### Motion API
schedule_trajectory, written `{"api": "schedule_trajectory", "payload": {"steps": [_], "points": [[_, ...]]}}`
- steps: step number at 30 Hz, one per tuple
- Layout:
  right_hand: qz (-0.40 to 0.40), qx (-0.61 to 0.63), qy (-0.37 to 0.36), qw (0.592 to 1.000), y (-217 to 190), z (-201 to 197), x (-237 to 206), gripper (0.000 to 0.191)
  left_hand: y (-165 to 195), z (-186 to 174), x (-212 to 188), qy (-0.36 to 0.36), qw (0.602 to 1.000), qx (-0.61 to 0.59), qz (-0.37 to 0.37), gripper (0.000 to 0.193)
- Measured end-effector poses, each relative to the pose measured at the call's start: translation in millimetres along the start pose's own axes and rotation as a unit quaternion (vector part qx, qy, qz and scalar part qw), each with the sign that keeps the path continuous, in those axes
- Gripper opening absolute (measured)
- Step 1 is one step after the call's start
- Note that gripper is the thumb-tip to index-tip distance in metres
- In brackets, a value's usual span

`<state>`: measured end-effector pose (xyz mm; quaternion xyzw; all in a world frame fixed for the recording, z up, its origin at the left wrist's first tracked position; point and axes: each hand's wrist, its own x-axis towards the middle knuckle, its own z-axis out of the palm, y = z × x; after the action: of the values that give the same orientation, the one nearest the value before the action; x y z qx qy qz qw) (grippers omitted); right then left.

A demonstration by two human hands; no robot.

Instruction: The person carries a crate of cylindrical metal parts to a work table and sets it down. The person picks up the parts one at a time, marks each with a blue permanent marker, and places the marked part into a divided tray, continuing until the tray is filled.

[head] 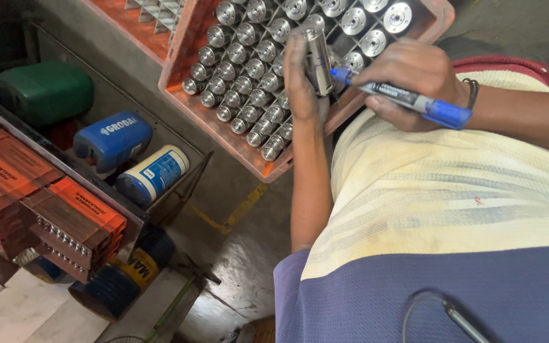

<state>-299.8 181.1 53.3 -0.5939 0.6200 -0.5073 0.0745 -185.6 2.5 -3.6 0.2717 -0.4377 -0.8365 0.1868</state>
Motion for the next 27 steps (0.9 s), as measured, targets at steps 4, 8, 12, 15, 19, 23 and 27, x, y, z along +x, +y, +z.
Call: {"api": "schedule_trajectory", "payload": {"steps": [4,8,12,15,19,23,27], "points": [[-0.018,0.015,-0.022,0.999,0,0,-4,0.017,-2,3,2,0.006,0.999,-0.031,-0.013,0.032],[0.017,0.006,-0.004,1.0,2,0,-8,0.021,10,11,-2,-0.025,0.998,-0.06,-0.026,0.035],[0.021,0.003,0.038,0.999,9,-2,-14,0.021,35,25,-12,0.062,0.824,0.558,0.076,0.031],[0.03,-0.023,0.088,0.995,16,-10,-20,0.023,49,29,-21,0.019,0.761,0.622,0.184,0.035],[0.026,-0.042,0.093,0.994,16,-15,-24,0.023,42,31,-27,0.059,0.765,0.633,0.1,0.034],[0.051,-0.032,0.086,0.994,11,-17,-24,0.02,19,44,-20,0.042,0.672,0.74,0.005,0.047],[0.048,-0.033,0.088,0.994,14,-18,-21,0.02,25,37,-12,0.017,0.679,0.734,0.02,0.061]]}}
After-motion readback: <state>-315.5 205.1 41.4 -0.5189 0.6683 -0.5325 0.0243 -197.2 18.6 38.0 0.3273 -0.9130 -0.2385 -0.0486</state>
